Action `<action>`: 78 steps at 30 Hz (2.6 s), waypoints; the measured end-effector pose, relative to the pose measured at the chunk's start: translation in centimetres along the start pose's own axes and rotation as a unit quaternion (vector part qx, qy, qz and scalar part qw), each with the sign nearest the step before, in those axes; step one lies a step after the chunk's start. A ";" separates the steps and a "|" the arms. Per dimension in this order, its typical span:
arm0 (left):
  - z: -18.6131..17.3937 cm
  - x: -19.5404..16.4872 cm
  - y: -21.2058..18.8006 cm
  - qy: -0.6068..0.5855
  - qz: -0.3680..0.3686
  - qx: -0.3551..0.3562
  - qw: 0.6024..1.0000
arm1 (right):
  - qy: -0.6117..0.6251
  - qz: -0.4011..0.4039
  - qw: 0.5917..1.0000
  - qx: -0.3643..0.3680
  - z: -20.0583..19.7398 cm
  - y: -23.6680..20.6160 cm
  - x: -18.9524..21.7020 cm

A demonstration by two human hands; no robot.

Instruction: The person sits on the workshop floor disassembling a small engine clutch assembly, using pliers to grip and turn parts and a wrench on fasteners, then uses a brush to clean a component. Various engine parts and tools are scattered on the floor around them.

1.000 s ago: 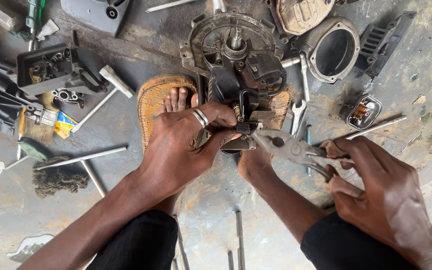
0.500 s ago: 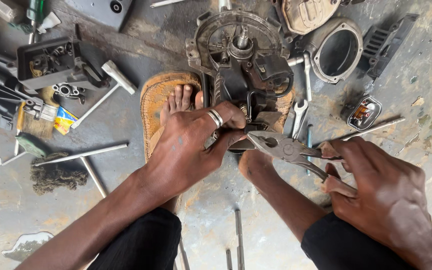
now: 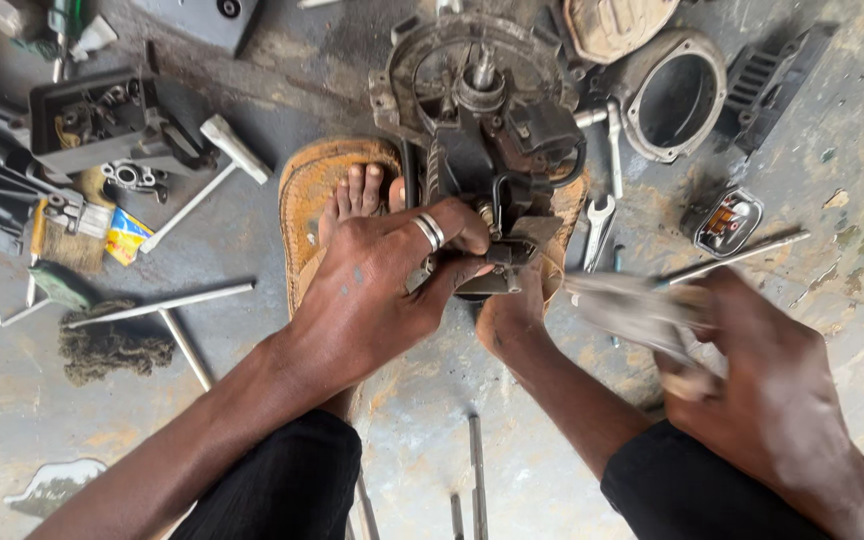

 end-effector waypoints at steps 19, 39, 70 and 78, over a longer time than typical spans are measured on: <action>0.6 0.2 -0.1 -0.002 -0.003 0.026 1.000 | 0.044 0.030 0.999 -0.001 0.2 -0.5 -0.6; 0.4 -0.2 0.5 -0.006 -0.014 0.041 0.999 | 0.014 -0.034 0.999 0.002 -0.3 -0.8 -0.8; -0.3 -0.9 -0.4 0.063 0.134 0.051 0.988 | -0.035 -0.021 0.996 0.085 0.8 -0.3 -0.8; 0.4 0.9 0.0 0.047 0.142 0.031 0.988 | -0.011 -0.038 0.998 0.039 -0.1 -0.9 -1.3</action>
Point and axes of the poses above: each hand's wrist, its own y-axis towards the middle knuckle, its own z-axis out of the palm, x = y × z, the point moved 4 cm from there along y, towards the middle knuckle, and after that the axes turned 1 degree about -z, right-handed, at the moved point
